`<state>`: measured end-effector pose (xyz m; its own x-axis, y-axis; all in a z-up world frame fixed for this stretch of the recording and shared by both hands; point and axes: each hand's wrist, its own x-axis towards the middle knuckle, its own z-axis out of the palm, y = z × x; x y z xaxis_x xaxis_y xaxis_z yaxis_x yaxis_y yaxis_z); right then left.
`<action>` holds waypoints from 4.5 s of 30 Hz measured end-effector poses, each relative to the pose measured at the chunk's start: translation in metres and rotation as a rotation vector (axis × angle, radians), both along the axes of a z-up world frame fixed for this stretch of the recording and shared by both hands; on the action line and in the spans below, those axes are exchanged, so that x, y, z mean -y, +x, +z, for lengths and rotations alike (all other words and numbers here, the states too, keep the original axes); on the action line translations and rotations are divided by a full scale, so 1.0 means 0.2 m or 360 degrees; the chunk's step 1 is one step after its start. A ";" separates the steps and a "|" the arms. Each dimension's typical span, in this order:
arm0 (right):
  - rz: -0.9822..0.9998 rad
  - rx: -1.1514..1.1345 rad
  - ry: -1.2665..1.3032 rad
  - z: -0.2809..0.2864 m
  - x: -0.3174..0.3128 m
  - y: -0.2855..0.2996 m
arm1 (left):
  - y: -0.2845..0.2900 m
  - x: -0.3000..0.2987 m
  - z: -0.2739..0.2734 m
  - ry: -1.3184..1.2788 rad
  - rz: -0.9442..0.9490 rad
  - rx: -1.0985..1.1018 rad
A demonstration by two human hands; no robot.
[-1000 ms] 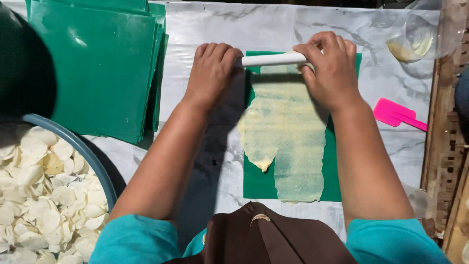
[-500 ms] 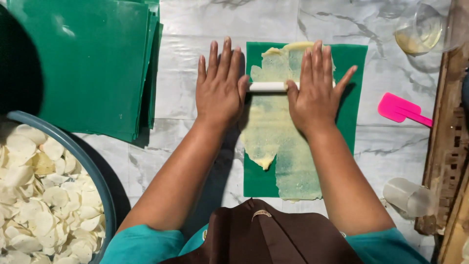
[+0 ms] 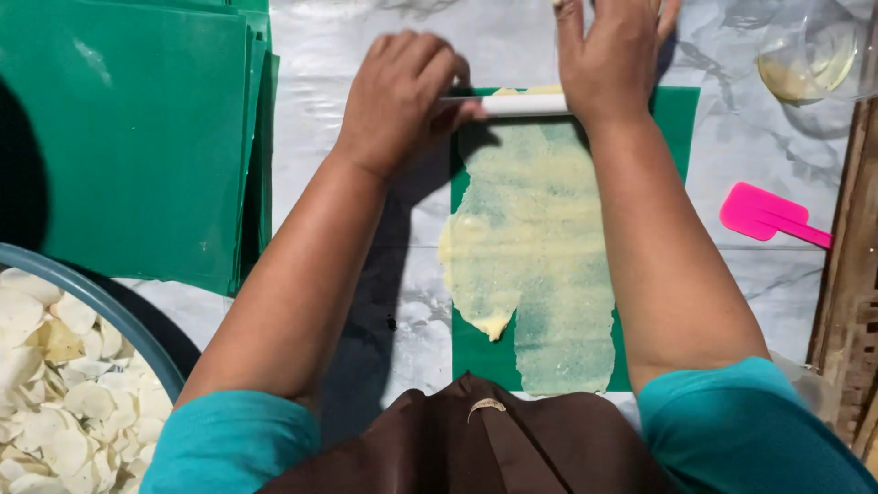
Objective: Rolling out dough on a flat surface using a rolling pin to create thin sheets for food preparation.
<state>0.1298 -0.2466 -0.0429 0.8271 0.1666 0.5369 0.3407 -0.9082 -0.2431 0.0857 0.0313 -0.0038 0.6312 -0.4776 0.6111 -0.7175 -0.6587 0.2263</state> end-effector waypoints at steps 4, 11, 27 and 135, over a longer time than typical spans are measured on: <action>0.0601 -0.0093 0.0621 0.19 0.01 -0.14 | -0.06 -0.05 -0.06 0.0209 -0.0103 -0.0135; 0.0691 -0.0280 -0.0052 0.45 0.00 -0.49 | -0.12 -0.05 0.05 0.0226 0.0084 -0.0289; 0.0171 -0.0424 -0.0057 0.25 -0.07 -1.16 | -0.89 0.12 0.00 -0.0040 0.0628 -0.0617; -0.0691 -0.0973 0.0049 0.72 1.79 -0.77 | -1.60 0.10 -0.07 0.0040 0.0627 -0.0538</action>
